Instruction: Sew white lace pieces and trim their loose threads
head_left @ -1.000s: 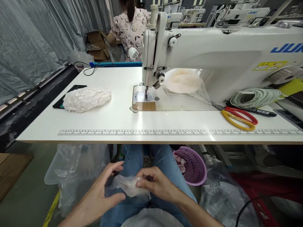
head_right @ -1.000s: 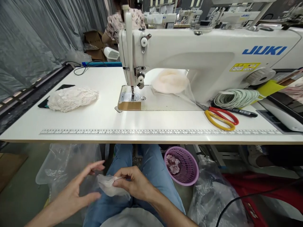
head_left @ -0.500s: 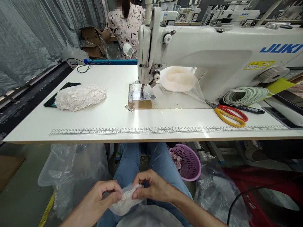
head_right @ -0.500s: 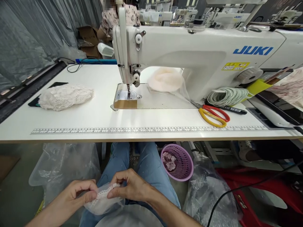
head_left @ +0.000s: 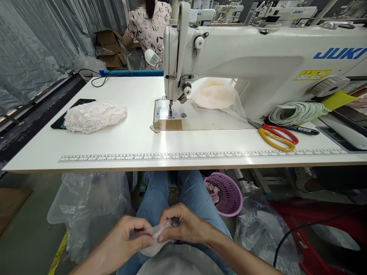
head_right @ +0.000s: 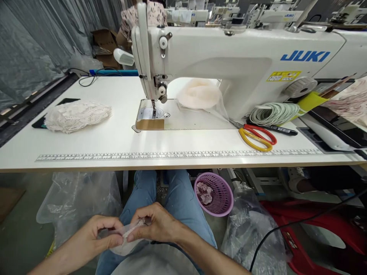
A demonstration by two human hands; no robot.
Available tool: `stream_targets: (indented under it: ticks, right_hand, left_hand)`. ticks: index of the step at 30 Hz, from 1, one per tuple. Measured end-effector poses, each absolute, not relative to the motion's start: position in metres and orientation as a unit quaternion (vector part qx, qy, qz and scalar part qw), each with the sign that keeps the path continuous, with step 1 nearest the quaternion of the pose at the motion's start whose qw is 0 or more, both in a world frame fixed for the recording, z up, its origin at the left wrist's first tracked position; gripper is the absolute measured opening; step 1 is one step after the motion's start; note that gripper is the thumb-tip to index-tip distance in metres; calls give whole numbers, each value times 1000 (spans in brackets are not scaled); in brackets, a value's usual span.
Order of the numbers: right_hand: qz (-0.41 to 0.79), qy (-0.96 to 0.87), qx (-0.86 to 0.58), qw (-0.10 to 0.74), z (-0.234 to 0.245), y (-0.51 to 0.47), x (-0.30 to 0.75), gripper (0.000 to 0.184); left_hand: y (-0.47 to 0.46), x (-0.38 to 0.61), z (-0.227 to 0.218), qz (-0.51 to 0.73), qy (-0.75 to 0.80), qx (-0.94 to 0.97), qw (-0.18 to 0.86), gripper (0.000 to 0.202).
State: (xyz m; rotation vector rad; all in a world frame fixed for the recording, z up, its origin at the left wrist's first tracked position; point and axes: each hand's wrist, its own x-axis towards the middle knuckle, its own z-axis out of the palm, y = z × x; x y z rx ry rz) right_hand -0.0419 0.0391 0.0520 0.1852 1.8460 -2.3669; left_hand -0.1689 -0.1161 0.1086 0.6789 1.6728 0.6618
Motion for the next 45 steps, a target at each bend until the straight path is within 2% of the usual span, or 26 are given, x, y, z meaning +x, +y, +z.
stream_targets:
  ticks: [8,15,22,29,33,36,41,45]
  right_hand:
    - [-824,545,118,102,43,50,-35,37]
    - [-832,523,142,118,42,55,-32,33]
    - [-828,524,152,127,42,52,-34,35]
    - [-786,596,111,123,48,40,-41,39]
    - [-744,651,91,116,53,41,-39,39]
    - [-732,668,58,121,57,44,-36,38]
    - [-745,654,56,117,58,46,-35,35]
    - [-788,594,72,148,54,44,-35,36]
  left_hand:
    - [-127,-174,107,289,683,318,590,16]
    - [-130,-175,102,298,684,259,613,27]
    - [-132,-180,108,292,670,254,634,29]
    - [-126,-173,105,318,671,255,620,18]
    - [-121,-166,94,293,716,261,578,21]
    - [-120,-167,93,288,708,257,592,22]
    - [-124,-171,98,281,705,244,604,19]
    - [-128,-172,98,290,694,234,616,16]
